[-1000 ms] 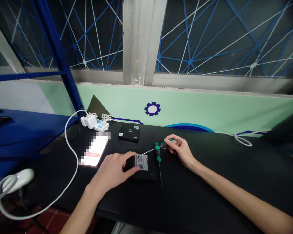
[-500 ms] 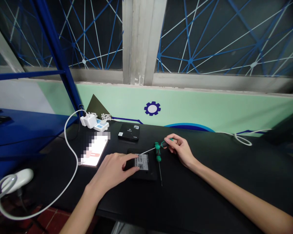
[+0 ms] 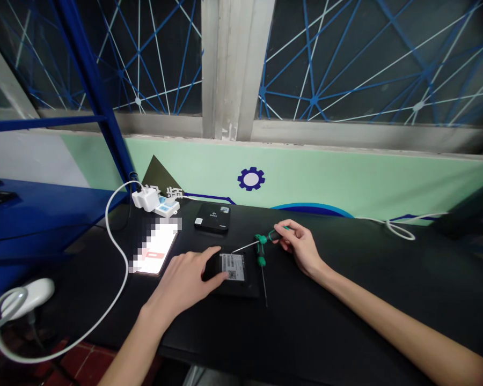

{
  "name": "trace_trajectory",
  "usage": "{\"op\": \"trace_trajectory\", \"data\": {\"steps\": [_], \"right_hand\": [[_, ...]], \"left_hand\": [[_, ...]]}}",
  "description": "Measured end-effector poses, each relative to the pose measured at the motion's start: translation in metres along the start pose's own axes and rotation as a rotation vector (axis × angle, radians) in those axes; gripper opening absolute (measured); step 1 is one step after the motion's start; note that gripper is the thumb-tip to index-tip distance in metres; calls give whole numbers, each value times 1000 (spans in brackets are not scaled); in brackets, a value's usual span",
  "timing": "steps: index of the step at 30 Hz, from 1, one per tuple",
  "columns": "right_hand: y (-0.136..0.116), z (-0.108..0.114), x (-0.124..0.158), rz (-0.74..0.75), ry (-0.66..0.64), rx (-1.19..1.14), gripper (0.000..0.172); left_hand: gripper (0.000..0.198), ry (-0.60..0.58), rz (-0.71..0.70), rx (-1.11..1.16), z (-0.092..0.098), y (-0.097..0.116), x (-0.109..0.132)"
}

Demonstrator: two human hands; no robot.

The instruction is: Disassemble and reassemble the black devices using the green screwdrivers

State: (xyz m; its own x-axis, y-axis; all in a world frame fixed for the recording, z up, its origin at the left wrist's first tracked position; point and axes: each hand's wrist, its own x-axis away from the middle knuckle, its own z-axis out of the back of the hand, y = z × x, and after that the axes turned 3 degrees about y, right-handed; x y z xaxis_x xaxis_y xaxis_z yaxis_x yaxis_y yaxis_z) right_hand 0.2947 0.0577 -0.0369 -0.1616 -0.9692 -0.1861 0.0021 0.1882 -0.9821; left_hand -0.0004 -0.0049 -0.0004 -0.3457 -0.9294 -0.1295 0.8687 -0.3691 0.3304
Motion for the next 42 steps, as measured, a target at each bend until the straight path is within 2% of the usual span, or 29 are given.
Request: {"op": "trace_trajectory", "data": {"steps": [8, 13, 30, 42], "right_hand": [[3, 1, -1, -5, 22, -29, 39], [3, 1, -1, 41, 27, -44, 36], [10, 4, -5, 69, 145, -143, 15], [11, 4, -6, 68, 164, -104, 12]], "left_hand": [[55, -10, 73, -77, -4, 0, -4], [54, -5, 96, -106, -6, -5, -5], [51, 17, 48, -179, -12, -8, -3], [52, -3, 52, -146, -8, -7, -2]]}}
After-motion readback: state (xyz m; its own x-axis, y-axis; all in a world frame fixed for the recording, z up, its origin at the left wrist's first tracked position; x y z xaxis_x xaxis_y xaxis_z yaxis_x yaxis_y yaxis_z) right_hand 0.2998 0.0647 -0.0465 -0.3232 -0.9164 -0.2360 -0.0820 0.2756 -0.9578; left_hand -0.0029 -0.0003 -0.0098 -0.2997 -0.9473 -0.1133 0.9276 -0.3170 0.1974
